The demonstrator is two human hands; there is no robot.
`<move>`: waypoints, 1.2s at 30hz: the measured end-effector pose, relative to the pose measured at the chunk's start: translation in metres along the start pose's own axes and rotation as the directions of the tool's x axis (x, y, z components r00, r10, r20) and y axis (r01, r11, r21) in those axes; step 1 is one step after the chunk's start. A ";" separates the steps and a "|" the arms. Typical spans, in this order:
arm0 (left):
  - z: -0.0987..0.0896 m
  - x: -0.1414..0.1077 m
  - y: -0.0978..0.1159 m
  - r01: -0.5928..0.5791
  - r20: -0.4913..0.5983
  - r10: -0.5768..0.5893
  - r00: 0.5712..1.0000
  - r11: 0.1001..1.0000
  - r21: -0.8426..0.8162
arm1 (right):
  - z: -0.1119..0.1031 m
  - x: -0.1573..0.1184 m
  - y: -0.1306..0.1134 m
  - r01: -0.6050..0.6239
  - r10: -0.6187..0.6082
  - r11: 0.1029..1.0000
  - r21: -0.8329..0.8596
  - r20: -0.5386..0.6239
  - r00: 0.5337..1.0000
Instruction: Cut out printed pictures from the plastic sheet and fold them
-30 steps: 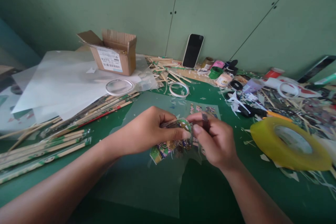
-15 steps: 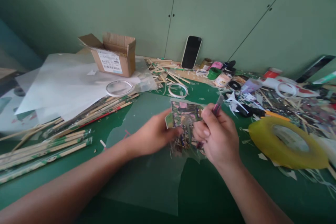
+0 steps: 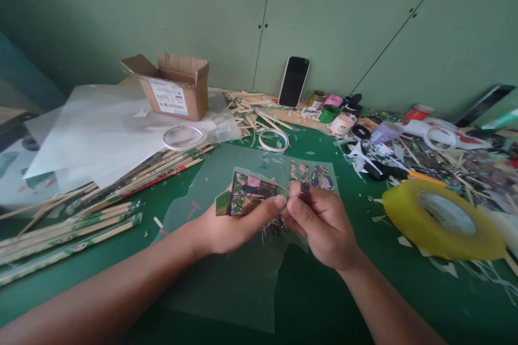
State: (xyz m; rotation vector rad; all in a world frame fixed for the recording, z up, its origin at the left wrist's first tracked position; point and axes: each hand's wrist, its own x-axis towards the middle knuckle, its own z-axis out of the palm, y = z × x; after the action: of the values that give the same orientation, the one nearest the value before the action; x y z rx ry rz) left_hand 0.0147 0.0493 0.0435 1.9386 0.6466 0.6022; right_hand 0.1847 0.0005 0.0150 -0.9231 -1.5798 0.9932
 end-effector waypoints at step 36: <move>0.025 0.002 0.009 0.110 -0.138 -0.256 0.957 0.758 -0.643 | 0.022 0.005 -0.002 0.137 -0.466 0.389 -0.911 -0.067 0.882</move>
State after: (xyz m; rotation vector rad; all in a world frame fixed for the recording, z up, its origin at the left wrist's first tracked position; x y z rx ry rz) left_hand 0.0338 0.0315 0.0415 1.1671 0.6558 0.7945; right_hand 0.1624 0.0014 0.0151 -1.3216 -1.8796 -0.4010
